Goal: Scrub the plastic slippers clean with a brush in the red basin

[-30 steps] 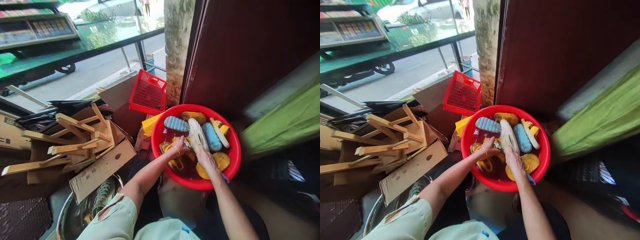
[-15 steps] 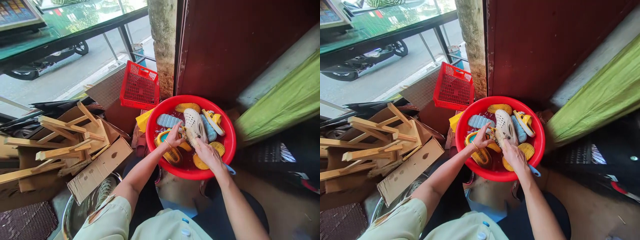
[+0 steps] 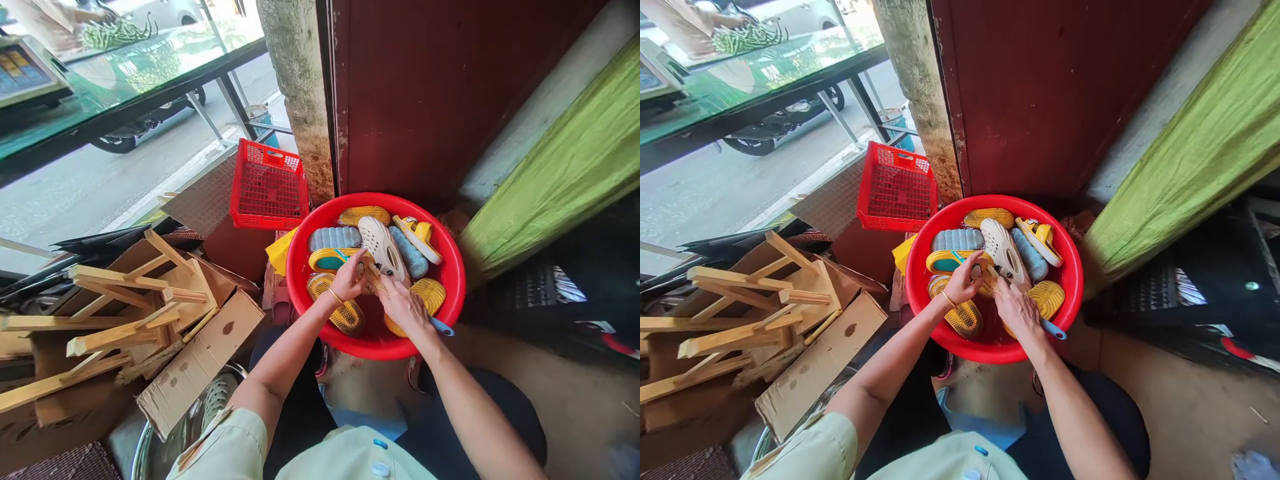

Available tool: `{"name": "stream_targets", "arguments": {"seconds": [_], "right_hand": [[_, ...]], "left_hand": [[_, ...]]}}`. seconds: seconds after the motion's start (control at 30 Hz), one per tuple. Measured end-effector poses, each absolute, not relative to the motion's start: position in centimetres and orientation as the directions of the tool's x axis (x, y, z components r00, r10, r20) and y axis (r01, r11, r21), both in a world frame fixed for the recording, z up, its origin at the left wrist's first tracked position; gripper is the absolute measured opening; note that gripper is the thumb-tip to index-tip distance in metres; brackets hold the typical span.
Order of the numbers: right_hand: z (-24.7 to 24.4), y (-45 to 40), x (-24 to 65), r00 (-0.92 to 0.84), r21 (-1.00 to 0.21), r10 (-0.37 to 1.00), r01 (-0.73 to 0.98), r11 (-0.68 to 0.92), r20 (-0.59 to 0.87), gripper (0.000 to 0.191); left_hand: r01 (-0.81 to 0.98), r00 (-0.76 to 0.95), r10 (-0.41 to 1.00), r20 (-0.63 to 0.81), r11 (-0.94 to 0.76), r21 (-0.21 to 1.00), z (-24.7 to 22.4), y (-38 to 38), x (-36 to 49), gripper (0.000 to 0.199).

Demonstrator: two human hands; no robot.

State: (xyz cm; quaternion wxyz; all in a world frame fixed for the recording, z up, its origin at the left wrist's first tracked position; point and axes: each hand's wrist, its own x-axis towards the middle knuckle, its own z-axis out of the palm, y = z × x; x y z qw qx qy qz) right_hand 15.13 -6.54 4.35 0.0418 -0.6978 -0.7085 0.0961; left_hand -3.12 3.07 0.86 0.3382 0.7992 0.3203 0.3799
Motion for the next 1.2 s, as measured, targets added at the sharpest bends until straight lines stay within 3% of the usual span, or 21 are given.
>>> {"name": "stream_targets", "arguments": {"seconds": [0.23, 0.37, 0.47, 0.53, 0.6, 0.7, 0.8, 0.9, 1.03, 1.13, 1.2], "right_hand": [[3.3, -6.9, 16.9, 0.033, -0.405, 0.969, 0.912, 0.072, 0.246, 0.052], [3.8, -5.9, 17.1, 0.091, -0.482, 0.960, 0.875, 0.050, 0.265, 0.053], [4.2, -5.5, 17.0, 0.129, -0.519, 0.963, 0.855, 0.013, 0.237, 0.056], [4.5, -5.6, 17.1, 0.154, -0.538, 0.958, 0.843, 0.001, 0.242, 0.058], [4.9, -5.7, 17.2, 0.186, -0.546, 0.950, 0.837, -0.021, 0.250, 0.060], [5.3, -5.8, 17.4, 0.227, -0.543, 0.942, 0.838, -0.059, 0.248, 0.061], [5.4, -5.7, 17.3, 0.229, -0.529, 0.943, 0.846, -0.070, 0.242, 0.060], [5.0, -5.5, 17.2, 0.210, -0.517, 0.948, 0.854, -0.058, 0.239, 0.060], [4.3, -5.4, 17.3, 0.179, -0.507, 0.953, 0.862, -0.033, 0.244, 0.059], [4.2, -5.5, 17.4, 0.169, -0.496, 0.955, 0.868, -0.027, 0.244, 0.059], [4.3, -5.6, 17.4, 0.169, -0.487, 0.956, 0.873, -0.031, 0.241, 0.060]], "left_hand": [[0.272, 0.362, 0.835, 0.413, -0.519, 0.810, 3.0, 3.9, -3.7, 0.075], [0.346, 0.378, 0.889, 0.257, -0.393, 0.852, 3.8, 4.2, -4.2, 0.071], [0.148, 0.317, 0.948, 0.029, -0.080, 0.986, 4.4, 4.8, -4.6, 0.074], [-0.073, 0.289, 0.953, -0.092, 0.118, 0.990, 5.0, 5.0, -4.7, 0.077], [-0.246, 0.282, 0.948, -0.146, 0.219, 0.944, 5.6, 4.9, -4.6, 0.077], [-0.350, 0.270, 0.950, -0.157, 0.249, 0.903, 6.2, 4.1, -4.1, 0.073], [-0.251, 0.337, 0.933, -0.124, 0.215, 0.944, 5.8, 3.1, -3.6, 0.078], [0.028, 0.452, 0.890, -0.049, 0.041, 0.999, 4.8, 2.9, -3.9, 0.080], [0.370, 0.396, 0.917, 0.034, -0.194, 0.909, 3.5, 4.2, -5.5, 0.070], [0.505, 0.244, 0.970, -0.003, -0.124, 0.854, 2.5, 5.4, -6.4, 0.071], [0.466, 0.230, 0.966, -0.121, 0.000, 0.885, 1.8, 5.9, -6.3, 0.074]]}}
